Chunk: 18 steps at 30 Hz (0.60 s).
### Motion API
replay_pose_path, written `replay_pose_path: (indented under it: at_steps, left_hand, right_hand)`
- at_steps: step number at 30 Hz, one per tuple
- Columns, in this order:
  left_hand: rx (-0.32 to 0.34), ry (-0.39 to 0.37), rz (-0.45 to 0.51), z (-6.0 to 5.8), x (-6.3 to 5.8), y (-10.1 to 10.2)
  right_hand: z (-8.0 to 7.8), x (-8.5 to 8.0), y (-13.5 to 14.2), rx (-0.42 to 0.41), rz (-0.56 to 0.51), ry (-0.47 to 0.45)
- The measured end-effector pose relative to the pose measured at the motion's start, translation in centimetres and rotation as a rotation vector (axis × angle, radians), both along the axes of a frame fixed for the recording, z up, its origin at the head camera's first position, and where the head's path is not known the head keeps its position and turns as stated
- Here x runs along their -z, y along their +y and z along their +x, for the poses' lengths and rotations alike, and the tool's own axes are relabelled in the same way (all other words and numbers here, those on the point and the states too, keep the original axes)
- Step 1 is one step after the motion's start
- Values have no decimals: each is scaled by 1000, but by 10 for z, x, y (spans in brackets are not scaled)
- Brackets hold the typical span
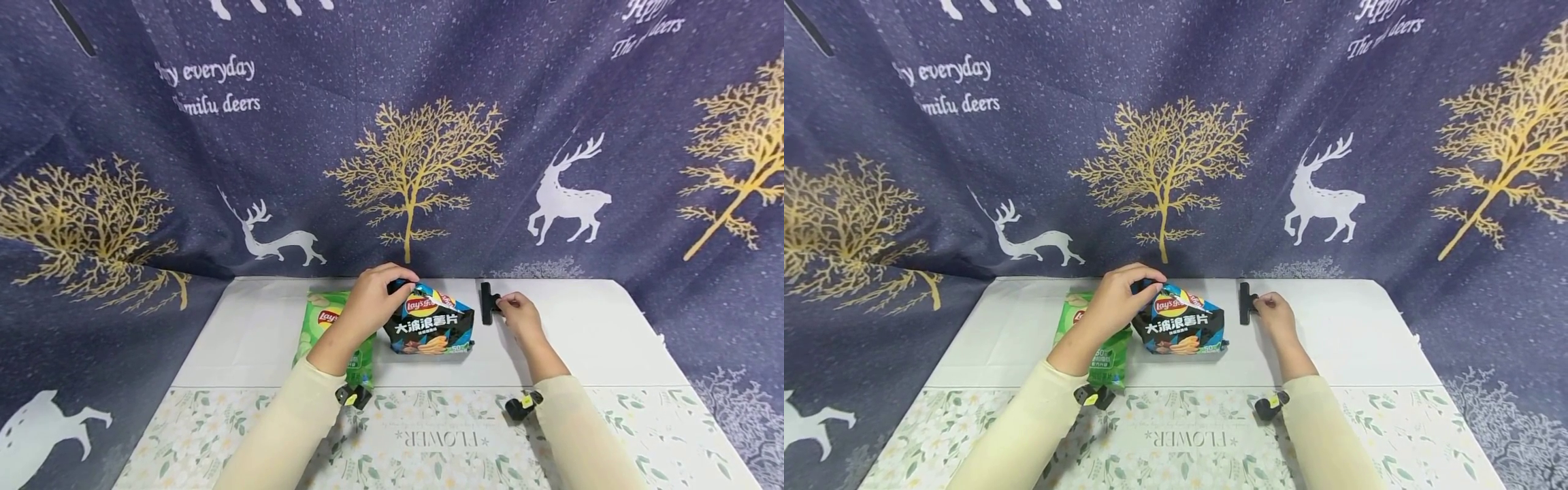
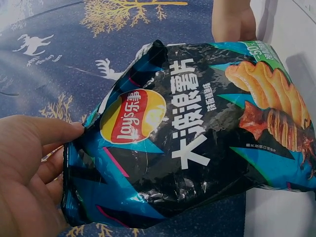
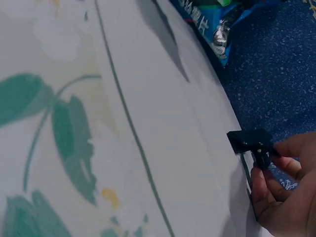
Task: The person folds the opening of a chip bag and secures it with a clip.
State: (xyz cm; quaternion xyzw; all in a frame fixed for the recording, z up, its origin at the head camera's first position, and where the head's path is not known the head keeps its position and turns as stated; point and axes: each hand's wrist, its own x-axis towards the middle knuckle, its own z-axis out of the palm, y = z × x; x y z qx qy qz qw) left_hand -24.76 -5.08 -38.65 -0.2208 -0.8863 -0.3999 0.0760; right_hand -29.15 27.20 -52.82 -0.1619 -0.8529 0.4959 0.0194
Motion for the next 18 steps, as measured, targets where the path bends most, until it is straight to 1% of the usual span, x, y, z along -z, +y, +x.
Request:
replay_pose_path:
  at_steps: [8,18]
  left_hand:
    - [5,5,6,0,2,-1]
    - [-1,3,3,1,-2,0]
  right_hand:
    - [2,0,2,-10,-139,43]
    - [4,-1,3,-3,-236,24]
